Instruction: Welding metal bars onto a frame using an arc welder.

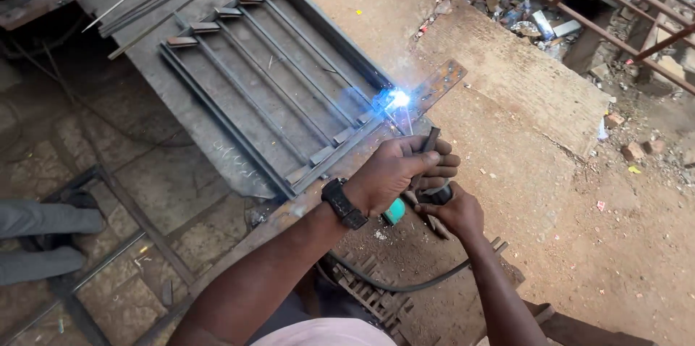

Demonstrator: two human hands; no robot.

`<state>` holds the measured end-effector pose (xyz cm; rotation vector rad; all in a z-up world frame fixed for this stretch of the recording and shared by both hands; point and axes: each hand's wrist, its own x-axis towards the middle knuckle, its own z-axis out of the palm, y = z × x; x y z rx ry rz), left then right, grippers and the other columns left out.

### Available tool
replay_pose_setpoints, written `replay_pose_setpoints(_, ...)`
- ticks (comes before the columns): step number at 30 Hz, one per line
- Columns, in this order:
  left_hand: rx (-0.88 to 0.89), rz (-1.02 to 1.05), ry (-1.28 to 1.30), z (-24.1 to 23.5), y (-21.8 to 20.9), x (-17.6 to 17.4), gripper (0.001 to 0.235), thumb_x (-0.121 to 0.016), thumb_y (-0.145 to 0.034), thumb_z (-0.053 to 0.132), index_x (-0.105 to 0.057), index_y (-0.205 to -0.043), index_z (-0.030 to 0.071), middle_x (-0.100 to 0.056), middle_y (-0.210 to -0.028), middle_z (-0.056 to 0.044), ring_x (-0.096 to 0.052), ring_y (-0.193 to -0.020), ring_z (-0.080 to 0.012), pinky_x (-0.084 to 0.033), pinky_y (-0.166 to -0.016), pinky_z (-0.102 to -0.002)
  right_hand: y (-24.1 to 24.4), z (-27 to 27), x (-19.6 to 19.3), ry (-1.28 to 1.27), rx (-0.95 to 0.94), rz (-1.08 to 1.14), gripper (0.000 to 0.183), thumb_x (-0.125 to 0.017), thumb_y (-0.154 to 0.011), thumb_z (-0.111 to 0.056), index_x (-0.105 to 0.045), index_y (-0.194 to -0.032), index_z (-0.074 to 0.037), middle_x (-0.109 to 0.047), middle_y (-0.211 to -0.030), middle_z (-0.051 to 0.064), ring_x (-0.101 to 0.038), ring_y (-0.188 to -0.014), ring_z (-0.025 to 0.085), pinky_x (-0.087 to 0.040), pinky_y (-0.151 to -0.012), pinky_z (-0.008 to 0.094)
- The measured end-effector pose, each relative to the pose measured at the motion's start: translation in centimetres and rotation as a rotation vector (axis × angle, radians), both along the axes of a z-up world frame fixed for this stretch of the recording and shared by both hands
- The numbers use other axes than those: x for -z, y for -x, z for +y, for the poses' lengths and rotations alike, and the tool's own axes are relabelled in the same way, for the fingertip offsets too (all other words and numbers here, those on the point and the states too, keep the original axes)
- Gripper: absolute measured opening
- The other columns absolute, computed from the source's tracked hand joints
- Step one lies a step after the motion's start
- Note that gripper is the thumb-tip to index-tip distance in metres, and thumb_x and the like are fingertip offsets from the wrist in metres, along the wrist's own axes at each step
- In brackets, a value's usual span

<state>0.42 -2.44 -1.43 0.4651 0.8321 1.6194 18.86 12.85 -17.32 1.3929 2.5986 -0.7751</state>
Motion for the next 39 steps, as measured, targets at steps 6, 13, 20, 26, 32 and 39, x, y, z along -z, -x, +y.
replay_pose_setpoints(6,-0.019,0.038,0.010,-4.1,0.9,0.2,0.029,-0.053,-0.104,0.006,-0.058,-0.130,-0.007,-0.070,-0.119,-0.016,-0.072,-0.106,-0.0212,-0.061,-0.091,-0.032,0.3,-1.1,-2.7,0.018,0.040,0.027,0.067,-0.091,-0.060,-0.057,-0.070,-0.101,-0.009,-0.078,-0.085,0.012,-0.076,-0.076,0.028,-0.060,-0.072,0.042)
replay_pose_setpoints(13,-0.618,0.283,0.312,-19.5,1.8,3.4,0.025,-0.054,-0.104,0.023,-0.068,-0.119,0.009,-0.074,-0.119,-0.007,-0.072,-0.107,-0.0146,-0.063,-0.084,-0.029,-3.8,-1.4,-8.3,-0.058,-0.009,0.509,0.083,-0.092,-0.067,-0.045,-0.051,-0.122,0.000,-0.070,-0.101,0.017,-0.071,-0.096,0.029,-0.058,-0.090,0.044)
replay_pose_setpoints(20,-0.742,0.012,0.698,-26.0,-5.0,16.4,0.028,-0.059,-0.106,0.029,-0.069,-0.127,0.015,-0.065,-0.086,0.000,-0.058,-0.073,-0.0089,-0.048,-0.058,-0.025,-4.2,-2.3,-12.5,-0.004,-0.026,0.465,0.074,-0.085,-0.075,-0.040,-0.055,-0.129,0.001,-0.067,-0.102,0.013,-0.069,-0.092,0.026,-0.060,-0.083,0.043)
replay_pose_setpoints(26,-0.579,-0.196,0.669,-18.5,-4.9,21.8,0.037,-0.062,-0.098,0.020,-0.061,-0.134,0.012,-0.070,-0.083,0.000,-0.065,-0.071,-0.0084,-0.059,-0.059,-0.025,-7.0,-2.9,-6.7,-0.042,-0.114,0.405,0.068,-0.086,-0.075,-0.045,-0.064,-0.119,0.002,-0.069,-0.099,0.010,-0.067,-0.090,0.022,-0.054,-0.084,0.036)
replay_pose_setpoints(32,-0.619,0.029,0.582,-10.2,-0.6,32.0,0.028,-0.074,-0.083,-0.003,-0.073,-0.111,-0.001,-0.074,-0.090,-0.005,-0.068,-0.077,-0.0147,-0.056,-0.071,-0.026,-10.7,-3.3,-5.0,0.036,-0.013,0.391,0.067,-0.084,-0.072,-0.044,-0.064,-0.118,0.000,-0.068,-0.095,0.011,-0.066,-0.085,0.022,-0.055,-0.078,0.035)
replay_pose_setpoints(39,-0.666,-0.054,0.741,-5.5,2.7,37.3,0.012,-0.072,-0.088,0.002,-0.073,-0.100,0.000,-0.075,-0.089,-0.009,-0.072,-0.070,-0.0178,-0.060,-0.061,-0.030,-10.9,-3.8,-3.9,0.306,0.098,0.488,0.064,-0.085,-0.069,-0.027,-0.064,-0.122,0.002,-0.073,-0.096,0.013,-0.069,-0.088,0.022,-0.055,-0.083,0.036)
